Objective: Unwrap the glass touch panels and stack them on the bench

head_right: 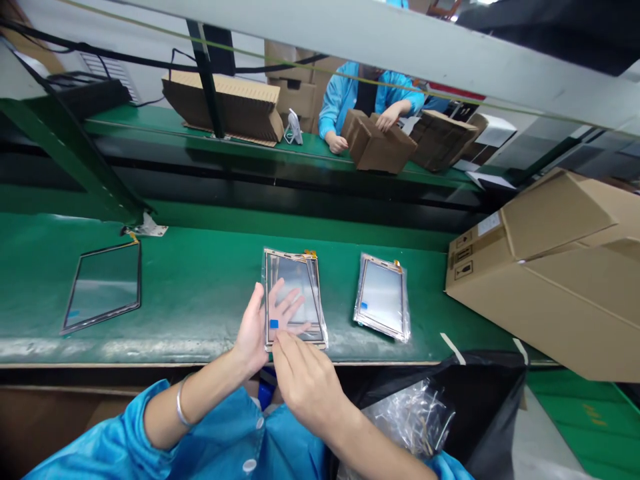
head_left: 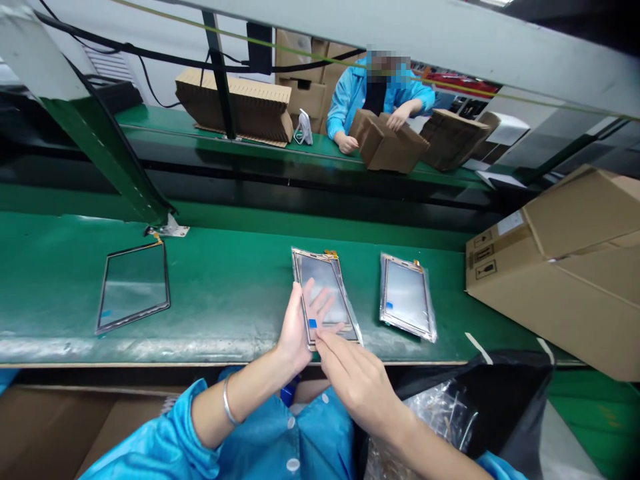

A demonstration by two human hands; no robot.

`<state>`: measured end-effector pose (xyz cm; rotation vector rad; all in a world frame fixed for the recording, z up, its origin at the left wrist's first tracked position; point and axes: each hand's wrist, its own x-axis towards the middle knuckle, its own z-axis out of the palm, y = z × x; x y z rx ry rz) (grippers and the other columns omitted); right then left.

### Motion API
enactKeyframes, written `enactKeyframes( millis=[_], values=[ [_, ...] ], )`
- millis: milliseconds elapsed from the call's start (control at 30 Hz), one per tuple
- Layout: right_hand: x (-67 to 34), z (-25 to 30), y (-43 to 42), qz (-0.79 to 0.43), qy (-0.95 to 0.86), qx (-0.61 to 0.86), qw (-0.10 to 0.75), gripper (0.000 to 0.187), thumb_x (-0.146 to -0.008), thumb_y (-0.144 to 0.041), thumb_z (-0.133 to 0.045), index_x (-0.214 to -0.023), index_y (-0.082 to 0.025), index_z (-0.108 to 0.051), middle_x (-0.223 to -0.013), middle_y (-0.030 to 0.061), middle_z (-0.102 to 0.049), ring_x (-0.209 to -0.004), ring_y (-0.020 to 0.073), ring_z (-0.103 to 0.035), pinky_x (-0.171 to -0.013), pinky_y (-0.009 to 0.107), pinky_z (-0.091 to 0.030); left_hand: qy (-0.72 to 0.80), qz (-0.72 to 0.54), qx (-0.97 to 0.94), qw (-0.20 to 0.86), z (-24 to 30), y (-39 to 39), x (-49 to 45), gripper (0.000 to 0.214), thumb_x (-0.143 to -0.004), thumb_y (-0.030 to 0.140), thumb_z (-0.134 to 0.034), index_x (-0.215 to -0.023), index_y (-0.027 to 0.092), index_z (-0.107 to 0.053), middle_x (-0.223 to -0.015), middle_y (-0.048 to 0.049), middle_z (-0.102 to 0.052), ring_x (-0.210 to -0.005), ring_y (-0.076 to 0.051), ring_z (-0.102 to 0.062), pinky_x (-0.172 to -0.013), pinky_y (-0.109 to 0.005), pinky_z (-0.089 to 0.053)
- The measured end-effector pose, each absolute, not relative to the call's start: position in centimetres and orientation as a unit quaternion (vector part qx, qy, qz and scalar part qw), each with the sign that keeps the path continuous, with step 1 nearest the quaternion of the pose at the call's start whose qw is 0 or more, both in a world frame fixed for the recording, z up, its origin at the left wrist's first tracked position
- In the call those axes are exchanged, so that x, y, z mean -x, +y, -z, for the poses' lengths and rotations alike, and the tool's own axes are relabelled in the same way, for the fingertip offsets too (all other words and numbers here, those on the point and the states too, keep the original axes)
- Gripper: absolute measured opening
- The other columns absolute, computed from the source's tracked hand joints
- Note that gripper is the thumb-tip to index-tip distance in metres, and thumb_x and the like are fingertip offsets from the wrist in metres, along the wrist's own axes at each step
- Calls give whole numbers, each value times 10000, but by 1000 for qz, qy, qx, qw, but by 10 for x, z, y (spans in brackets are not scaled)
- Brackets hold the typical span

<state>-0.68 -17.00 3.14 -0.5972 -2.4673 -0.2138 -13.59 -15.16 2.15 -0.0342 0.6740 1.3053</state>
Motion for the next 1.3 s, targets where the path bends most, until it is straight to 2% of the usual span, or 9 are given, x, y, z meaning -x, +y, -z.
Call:
enactKeyframes(
  millis=[133,233,367,500,867,967,1133,1200,1300],
  values=[
    [4,-32,-150,-118,-886,306,326,191,-937,-112,-397,-926,-168,-580,-874,73,-685,-800,155,-670,-690,250,-548,289,-591,-39,752,-15,-160,137,551,-929,473,-455,-1436,303,-323,-1416,-109,-476,-1286,-252,-462,-938,-387,-473],
    [-1,-33,-148,-173,-882,308,312,177,-941,-141,-404,-931,-190,-574,-909,64,-669,-847,157,-655,-734,266,-544,279,-592,-41,755,-11,-164,138,563,-928,494,-442,-1439,291,-318,-1397,-124,-495,-1252,-256,-500,-900,-365,-493],
    [-2,-30,-163,-72,-924,255,275,202,-931,-175,-457,-1079,-125,-586,-1030,122,-688,-939,223,-659,-780,344,-553,297,-596,-4,746,-14,-160,138,589,-921,569,-378,-1431,279,-329,-1410,-141,-474,-1291,-271,-460,-947,-430,-468],
    [0,-24,-172,40,-927,238,287,215,-911,-105,-473,-1067,-78,-618,-1032,140,-708,-944,237,-670,-771,344,-552,309,-605,9,734,-18,-157,137,602,-904,600,-381,-1420,294,-335,-1443,-119,-439,-1330,-284,-407,-977,-520,-437],
    [8,-27,-170,106,-928,209,290,234,-903,-60,-431,-984,-55,-650,-970,156,-719,-835,231,-676,-694,323,-525,320,-629,-9,709,-15,-157,139,614,-895,615,-386,-1420,300,-337,-1486,-75,-393,-1351,-274,-377,-986,-506,-451],
    [11,-25,-167,-27,-919,239,311,210,-915,-86,-422,-982,-118,-618,-946,126,-712,-849,212,-669,-711,319,-526,319,-621,-20,716,-11,-159,138,593,-903,577,-423,-1421,301,-339,-1481,-73,-408,-1334,-261,-410,-992,-457,-459],
    [0,-18,-125,-497,-679,388,377,145,-913,-284,-443,-836,-206,-538,-803,40,-689,-662,154,-656,-574,281,-532,344,-570,-123,736,-4,-166,141,653,-816,220,-683,-1395,278,-387,-1436,-90,-473,-1207,-262,-555,-944,-368,-500],
    [-27,-20,-91,-542,-544,451,456,151,-813,-331,-550,-729,-209,-520,-734,49,-680,-666,196,-666,-520,297,-516,348,-537,-172,749,-2,-172,148,619,-786,164,-707,-1345,238,-452,-1389,-111,-525,-1154,-270,-596,-919,-360,-511],
    [-89,-30,-45,-437,-430,511,603,225,-697,-303,-599,-566,-240,-428,-634,53,-627,-735,231,-666,-564,325,-508,348,-501,-214,763,2,-182,164,527,-794,199,-709,-1279,209,-503,-1313,-131,-592,-1101,-269,-632,-868,-338,-526]
  ],
)
